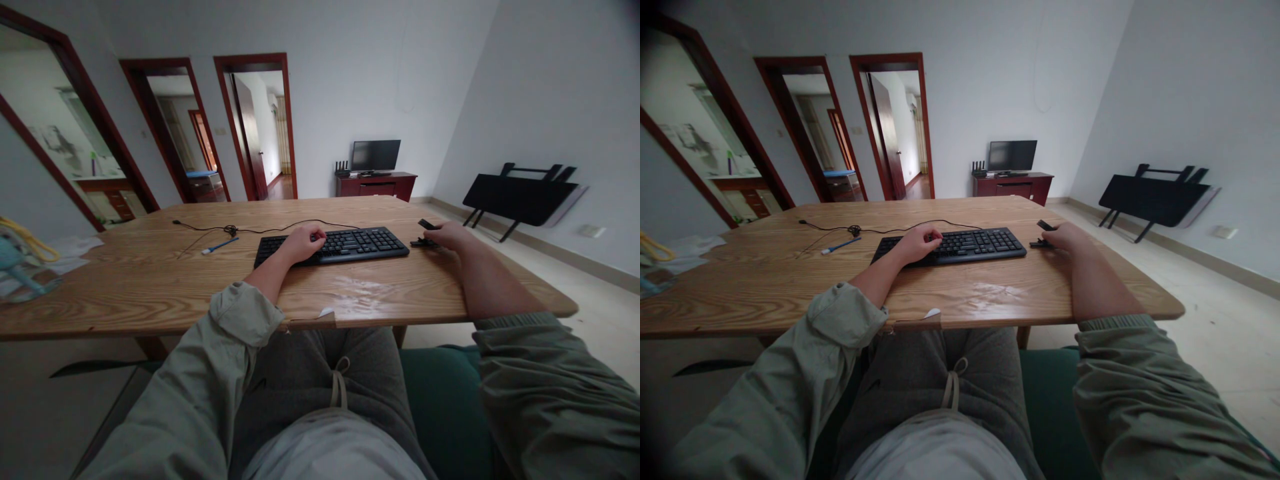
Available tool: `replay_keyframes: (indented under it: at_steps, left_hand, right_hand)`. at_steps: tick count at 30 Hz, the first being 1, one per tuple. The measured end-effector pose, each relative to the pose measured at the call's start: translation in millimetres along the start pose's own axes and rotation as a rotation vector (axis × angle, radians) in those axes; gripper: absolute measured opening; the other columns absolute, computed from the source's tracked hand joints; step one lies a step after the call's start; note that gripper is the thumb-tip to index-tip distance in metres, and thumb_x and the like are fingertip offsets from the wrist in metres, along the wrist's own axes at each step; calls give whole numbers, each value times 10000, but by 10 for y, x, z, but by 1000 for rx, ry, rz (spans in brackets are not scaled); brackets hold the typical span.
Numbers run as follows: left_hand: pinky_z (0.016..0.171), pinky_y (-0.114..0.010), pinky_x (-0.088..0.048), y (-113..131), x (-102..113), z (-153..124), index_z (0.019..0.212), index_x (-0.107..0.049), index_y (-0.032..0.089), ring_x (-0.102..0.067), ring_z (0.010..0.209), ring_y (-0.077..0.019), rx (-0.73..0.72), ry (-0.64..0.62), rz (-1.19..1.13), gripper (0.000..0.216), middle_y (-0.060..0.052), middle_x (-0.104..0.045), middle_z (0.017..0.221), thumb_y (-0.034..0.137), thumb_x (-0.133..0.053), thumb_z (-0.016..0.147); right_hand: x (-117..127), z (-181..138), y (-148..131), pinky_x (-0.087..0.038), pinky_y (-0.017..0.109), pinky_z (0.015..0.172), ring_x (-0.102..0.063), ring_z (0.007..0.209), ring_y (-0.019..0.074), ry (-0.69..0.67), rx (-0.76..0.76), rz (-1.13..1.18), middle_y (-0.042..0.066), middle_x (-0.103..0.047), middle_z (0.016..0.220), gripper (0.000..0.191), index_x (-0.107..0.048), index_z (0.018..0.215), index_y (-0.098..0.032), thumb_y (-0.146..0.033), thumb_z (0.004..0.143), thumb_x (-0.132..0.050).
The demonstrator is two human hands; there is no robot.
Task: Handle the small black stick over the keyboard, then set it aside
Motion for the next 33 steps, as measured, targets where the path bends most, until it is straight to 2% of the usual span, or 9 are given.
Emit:
replay_keyframes:
  at_steps: [7,11,17,23,28,33]
  left_hand:
    - [761,-282,-482,-7,-3,-6,871,-700,157,-592,743,-147,28,-2,5,160,-43,-698,879,248,-592,795]
    - [766,-286,-482,-9,-3,-6,868,-700,158,-594,750,-150,22,1,11,162,-45,-704,891,250,-587,796]
    - [789,-288,-486,-7,3,0,885,-701,160,-600,778,-155,39,-12,22,181,-50,-706,915,263,-580,799]
    - [777,-292,-488,18,9,-12,882,-701,160,-597,762,-155,42,-11,22,180,-51,-702,903,260,-577,799]
    - [764,-285,-487,13,6,-15,877,-700,157,-596,754,-152,48,-12,22,173,-49,-702,904,253,-579,799]
    - [766,-283,-486,15,6,-14,881,-703,149,-593,746,-149,42,-17,20,178,-50,-703,900,251,-582,801]
  right_hand:
    - [51,-70,-62,-444,300,574,-632,654,223,23,3,1,91,-677,735,360,-748,974,-153,-395,745,-613]
    - [38,-109,-150,-459,291,616,-650,710,227,-32,58,-19,90,-702,791,409,-752,1020,-156,-439,759,-616]
    - [10,-132,-204,-474,280,670,-660,781,234,-80,90,41,85,-713,810,353,-757,946,-155,-407,704,-698]
    - [65,-141,-145,-460,296,595,-647,693,226,-18,15,9,86,-679,747,339,-741,959,-155,-394,740,-640]
    - [93,-118,-66,-451,311,566,-643,694,244,31,-44,-57,104,-650,714,294,-719,827,-153,-415,744,-615]
    - [56,-76,-40,-457,309,571,-638,696,240,25,-30,-51,93,-636,698,239,-700,774,-171,-392,732,-620]
Point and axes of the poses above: each hand's wrist, its own z-axis towards the middle knuckle, its own x-axis out of the back of the hand, y = z × x, the point moved 6 cm from there along z, towards the middle knuckle
